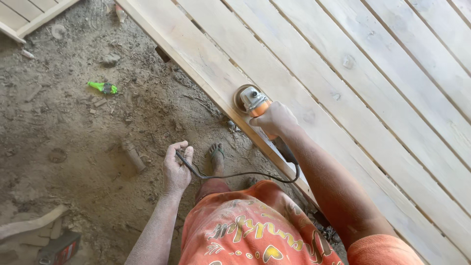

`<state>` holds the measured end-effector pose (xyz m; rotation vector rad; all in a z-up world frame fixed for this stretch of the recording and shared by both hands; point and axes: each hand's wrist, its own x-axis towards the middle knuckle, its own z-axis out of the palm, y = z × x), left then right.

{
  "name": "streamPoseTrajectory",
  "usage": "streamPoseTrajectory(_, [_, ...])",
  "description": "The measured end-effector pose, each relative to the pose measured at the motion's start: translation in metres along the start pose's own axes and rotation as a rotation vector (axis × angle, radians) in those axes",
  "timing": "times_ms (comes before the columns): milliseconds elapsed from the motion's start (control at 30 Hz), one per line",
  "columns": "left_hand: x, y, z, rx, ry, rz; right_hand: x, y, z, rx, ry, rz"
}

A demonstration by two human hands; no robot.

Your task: The person uses an angle grinder with a sanding disc to smooth the surface of a wooden pallet. They move the tool across the slats in a back-and-forth motion, occasionally adjusting their grip and position.

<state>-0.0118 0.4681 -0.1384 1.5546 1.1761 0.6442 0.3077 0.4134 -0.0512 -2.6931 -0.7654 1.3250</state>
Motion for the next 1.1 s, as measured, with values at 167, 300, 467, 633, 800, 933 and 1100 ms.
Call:
streamPoseTrajectory(167, [-0.009,0.01,0.016,-0.021,-0.06,-0.036,-0.04,0.045,0.006,-0.069,0.043,0.013])
streamPoseTrajectory(300, [-0.024,0.017,0.035,0.089,-0.103,0.069,-0.084,0.116,0.017,0.008,0.056,0.16])
streamPoseTrajectory(467, [-0.045,0.023,0.071,0.074,-0.117,0.153,-0.13,0.226,0.043,0.013,0.131,0.195])
streamPoseTrajectory(633, [-0.073,0.019,0.096,0.025,-0.237,0.016,-0.175,0.328,0.068,0.263,0.123,0.227])
streamPoseTrajectory(800, [-0.095,0.014,0.097,0.106,-0.225,0.152,-0.165,0.336,0.065,0.104,0.117,0.191])
streamPoseTrajectory(933, [-0.09,0.01,0.091,0.121,-0.197,0.149,-0.12,0.275,0.039,-0.021,0.028,0.243])
streamPoseTrajectory(1100, [-0.084,-0.006,0.065,0.061,-0.118,0.038,-0.087,0.194,0.009,-0.133,0.05,0.225])
